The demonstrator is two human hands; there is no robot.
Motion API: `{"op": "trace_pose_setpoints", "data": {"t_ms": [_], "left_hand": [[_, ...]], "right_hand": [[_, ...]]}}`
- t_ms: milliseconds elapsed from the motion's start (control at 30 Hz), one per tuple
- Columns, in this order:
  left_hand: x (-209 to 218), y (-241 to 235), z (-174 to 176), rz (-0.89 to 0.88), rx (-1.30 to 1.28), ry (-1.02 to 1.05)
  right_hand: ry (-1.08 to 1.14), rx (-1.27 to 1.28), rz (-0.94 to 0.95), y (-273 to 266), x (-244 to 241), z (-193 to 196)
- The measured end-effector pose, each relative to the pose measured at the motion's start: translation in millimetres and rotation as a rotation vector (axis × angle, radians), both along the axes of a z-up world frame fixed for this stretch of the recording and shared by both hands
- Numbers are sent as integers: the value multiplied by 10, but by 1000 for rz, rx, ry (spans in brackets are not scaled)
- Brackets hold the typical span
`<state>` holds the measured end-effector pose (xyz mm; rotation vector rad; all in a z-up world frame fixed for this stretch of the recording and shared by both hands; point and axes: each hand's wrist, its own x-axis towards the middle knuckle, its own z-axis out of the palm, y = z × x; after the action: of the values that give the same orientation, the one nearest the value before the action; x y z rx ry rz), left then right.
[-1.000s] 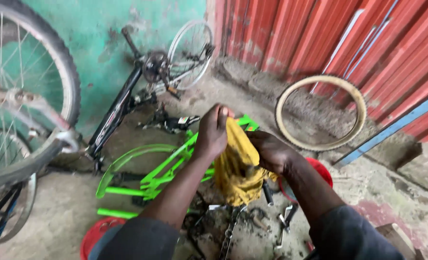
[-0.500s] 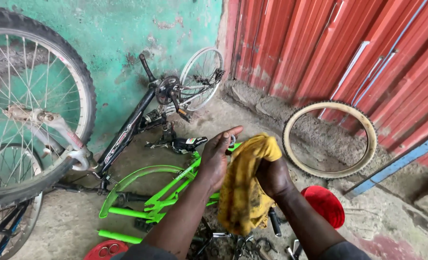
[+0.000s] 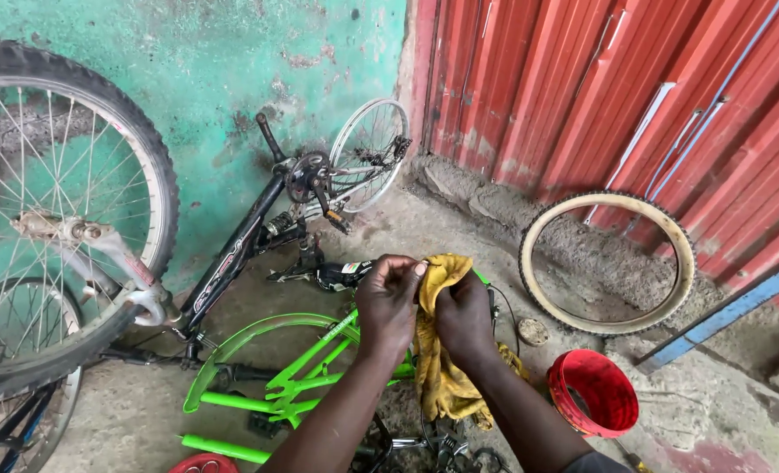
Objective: The person cleans a bicycle crankset with a yellow cloth and then uses a wrench to tighten the crank arm bolts on a green bicycle frame. The person also handles a bicycle chain and other small parts scattered on the floor.
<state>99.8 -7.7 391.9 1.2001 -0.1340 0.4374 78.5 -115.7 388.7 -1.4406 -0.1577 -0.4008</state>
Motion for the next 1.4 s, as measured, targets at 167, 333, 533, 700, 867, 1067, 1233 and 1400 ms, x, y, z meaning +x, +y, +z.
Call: {"op": "trace_pose_setpoints", "data": {"t_ms": [167, 333, 533, 700, 867, 1067, 1233, 1400], "left_hand": [[176, 110, -193, -73, 92, -54], [169, 331, -13, -266, 267, -70], [324, 220, -295, 22, 46, 57], [208, 264, -135, 237, 19, 99], [190, 501, 123, 69, -132, 109], [104, 406, 213, -124, -221, 83], [39, 250, 159, -142, -209, 59], [-298, 88, 477, -119, 509, 269]], "right_hand": [[-13, -94, -42, 75, -92, 243], [70, -247, -4, 79, -125, 479], [129, -125, 23, 283, -80, 300], [192, 11, 44, 391, 17, 133], [287, -170, 92, 436, -163, 129], [308, 30, 61, 435, -180, 295], [328, 219, 10, 376, -185, 401], [332, 438, -50, 269, -139, 520]]}}
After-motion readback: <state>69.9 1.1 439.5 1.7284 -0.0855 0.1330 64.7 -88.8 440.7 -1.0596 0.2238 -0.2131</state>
